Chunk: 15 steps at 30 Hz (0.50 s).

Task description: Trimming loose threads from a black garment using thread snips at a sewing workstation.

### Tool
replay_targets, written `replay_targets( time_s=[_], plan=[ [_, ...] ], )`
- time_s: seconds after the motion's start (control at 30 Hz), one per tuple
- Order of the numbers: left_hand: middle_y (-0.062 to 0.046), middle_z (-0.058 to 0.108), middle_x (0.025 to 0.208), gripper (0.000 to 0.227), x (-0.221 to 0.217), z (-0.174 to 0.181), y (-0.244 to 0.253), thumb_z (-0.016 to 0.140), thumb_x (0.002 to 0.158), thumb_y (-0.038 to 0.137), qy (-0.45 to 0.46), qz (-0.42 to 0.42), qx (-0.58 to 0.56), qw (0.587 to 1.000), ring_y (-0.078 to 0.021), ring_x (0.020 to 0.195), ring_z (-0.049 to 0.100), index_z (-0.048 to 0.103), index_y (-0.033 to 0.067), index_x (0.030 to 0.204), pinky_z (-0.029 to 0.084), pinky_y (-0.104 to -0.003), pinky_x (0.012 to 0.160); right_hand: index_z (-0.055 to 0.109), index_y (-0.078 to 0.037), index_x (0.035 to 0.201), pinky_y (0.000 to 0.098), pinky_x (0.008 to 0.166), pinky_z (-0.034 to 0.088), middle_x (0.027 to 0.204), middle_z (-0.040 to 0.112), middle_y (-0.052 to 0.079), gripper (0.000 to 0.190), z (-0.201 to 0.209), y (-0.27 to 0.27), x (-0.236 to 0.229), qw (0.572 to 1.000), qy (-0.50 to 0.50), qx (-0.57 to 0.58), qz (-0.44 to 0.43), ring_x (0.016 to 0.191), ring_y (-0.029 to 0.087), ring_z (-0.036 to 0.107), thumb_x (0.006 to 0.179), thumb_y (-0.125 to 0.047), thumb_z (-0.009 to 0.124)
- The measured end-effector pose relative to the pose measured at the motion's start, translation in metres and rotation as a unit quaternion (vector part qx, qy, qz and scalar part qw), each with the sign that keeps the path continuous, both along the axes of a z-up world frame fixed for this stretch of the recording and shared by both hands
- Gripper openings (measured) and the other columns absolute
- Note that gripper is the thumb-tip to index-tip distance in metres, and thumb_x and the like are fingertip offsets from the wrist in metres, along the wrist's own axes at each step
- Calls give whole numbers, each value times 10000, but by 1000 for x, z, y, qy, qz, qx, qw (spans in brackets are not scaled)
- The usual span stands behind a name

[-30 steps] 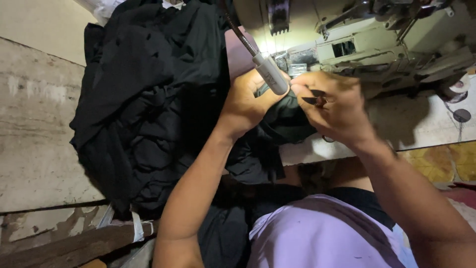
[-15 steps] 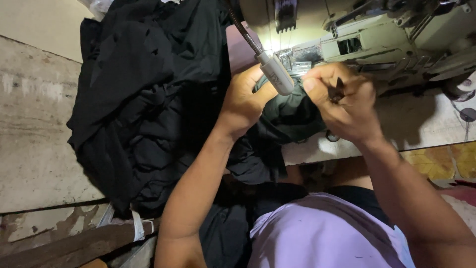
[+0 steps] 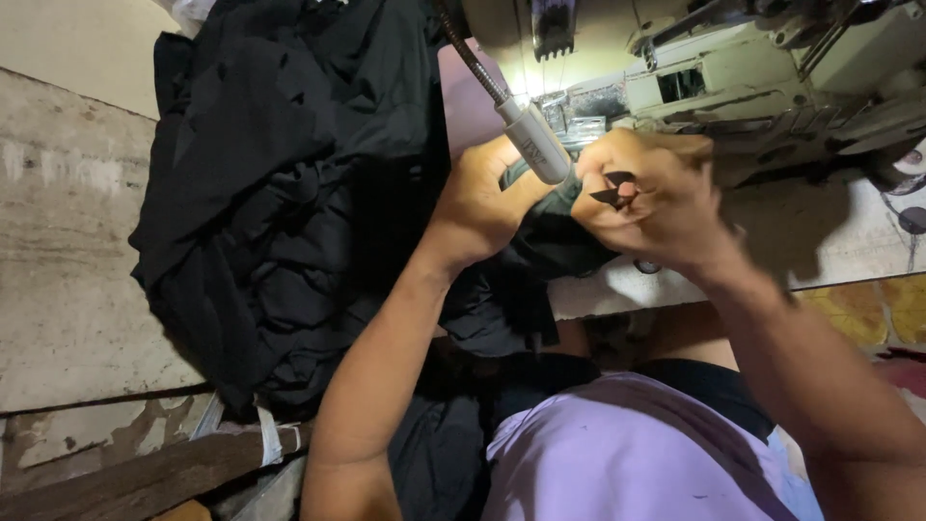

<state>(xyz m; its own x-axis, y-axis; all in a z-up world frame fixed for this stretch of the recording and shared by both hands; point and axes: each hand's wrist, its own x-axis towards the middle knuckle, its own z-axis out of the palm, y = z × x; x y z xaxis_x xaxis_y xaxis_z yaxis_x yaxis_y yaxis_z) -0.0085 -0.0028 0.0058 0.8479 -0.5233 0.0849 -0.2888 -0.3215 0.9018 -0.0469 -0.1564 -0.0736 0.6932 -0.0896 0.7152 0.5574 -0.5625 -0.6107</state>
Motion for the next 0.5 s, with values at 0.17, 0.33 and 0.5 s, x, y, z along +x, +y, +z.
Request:
replay_targets(
  time_s=[0.17,0.33,0.5],
  plan=[
    [-35,582,671,109,3,-11,2,594,714,188,14,-12,5,1000,-99,674,513,604,79,726,453,-312,695,624,-52,632,185,355,308,356,366,-4,117,23,4,-4,990,38,87,102,349,83,343,680,43,574],
    [-31,586,679,109,6,-19,3,611,708,190,25,-8,11,1000,-112,692,535,607,81,720,456,-306,705,615,-59,643,182,323,304,315,341,-29,90,39,7,-12,986,28,98,131,292,88,347,684,-17,548],
    [-62,618,719,125,2,-21,-1,625,721,199,9,16,30,999,-141,705,570,627,79,757,466,-308,714,611,-61,625,180,312,313,315,317,-32,98,22,7,-18,988,14,111,104,278,102,339,652,9,548]
  ],
)
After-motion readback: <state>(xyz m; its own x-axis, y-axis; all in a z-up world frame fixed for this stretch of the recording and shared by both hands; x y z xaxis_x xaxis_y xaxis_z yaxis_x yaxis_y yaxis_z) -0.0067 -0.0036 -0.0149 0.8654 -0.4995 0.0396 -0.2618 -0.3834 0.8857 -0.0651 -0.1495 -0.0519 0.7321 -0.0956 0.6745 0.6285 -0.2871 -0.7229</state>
